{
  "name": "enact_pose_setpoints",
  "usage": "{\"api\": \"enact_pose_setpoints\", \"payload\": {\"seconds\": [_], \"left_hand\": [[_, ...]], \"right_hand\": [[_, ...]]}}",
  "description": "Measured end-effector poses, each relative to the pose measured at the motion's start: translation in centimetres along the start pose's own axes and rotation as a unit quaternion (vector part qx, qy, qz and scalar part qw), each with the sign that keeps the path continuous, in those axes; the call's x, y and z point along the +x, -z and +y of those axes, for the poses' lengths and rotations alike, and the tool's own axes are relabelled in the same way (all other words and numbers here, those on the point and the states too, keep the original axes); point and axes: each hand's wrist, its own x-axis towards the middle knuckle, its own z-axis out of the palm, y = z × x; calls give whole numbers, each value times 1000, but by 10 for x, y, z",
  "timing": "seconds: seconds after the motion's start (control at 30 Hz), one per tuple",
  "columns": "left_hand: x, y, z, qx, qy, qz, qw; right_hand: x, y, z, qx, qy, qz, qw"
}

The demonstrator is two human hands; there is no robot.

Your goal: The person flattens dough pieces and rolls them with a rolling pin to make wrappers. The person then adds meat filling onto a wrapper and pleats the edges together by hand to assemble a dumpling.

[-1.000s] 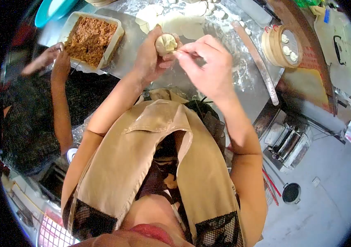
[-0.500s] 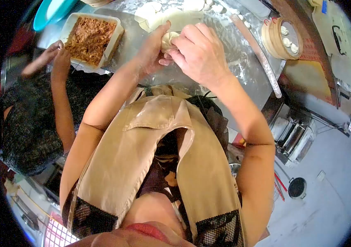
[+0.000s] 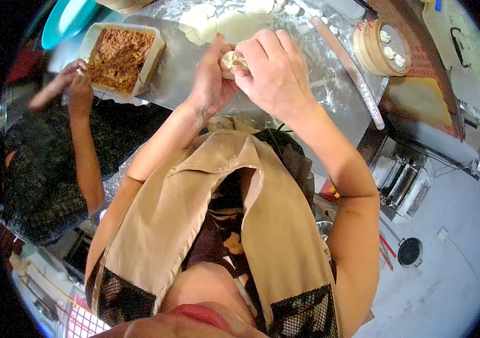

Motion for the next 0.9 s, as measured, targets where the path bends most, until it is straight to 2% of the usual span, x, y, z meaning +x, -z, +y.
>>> {"api": "enact_pose_setpoints", "payload": {"seconds": [0.1,0.17,0.27,0.3,0.37,0.47,0.53,0.63,0.7,0.73,0.8,0.9], "left_hand": [[3,0,-3,17,11,8,1000],[6,2,-5,16,18,12,1000],[9,3,-4,40,31,8,999],[11,3,-3,22,62,-8,998],[12,4,-1,7,100,-22,995],[21,12,11,21,145,-39,988],[23,17,9,-7,170,-101,980],[21,15,7,32,178,-82,980],[22,18,6,23,195,-99,975],[23,22,6,15,211,-114,971],[21,21,5,27,209,-101,972],[16,24,2,35,220,-95,970]], "right_hand": [[-2,1,4,-29,21,-14,999],[-4,-3,8,-41,73,-20,996],[-8,-2,12,-38,72,-44,996],[-8,-1,15,-37,72,-43,996],[-11,5,21,36,48,-68,996],[-5,22,21,64,11,-73,995],[-7,18,21,71,-2,-83,994],[-10,9,22,52,21,-92,994],[-13,5,23,19,92,-98,991],[-17,3,24,22,91,-98,991],[-16,1,26,-32,155,-117,980],[-19,-3,25,-39,188,-112,975]]}}
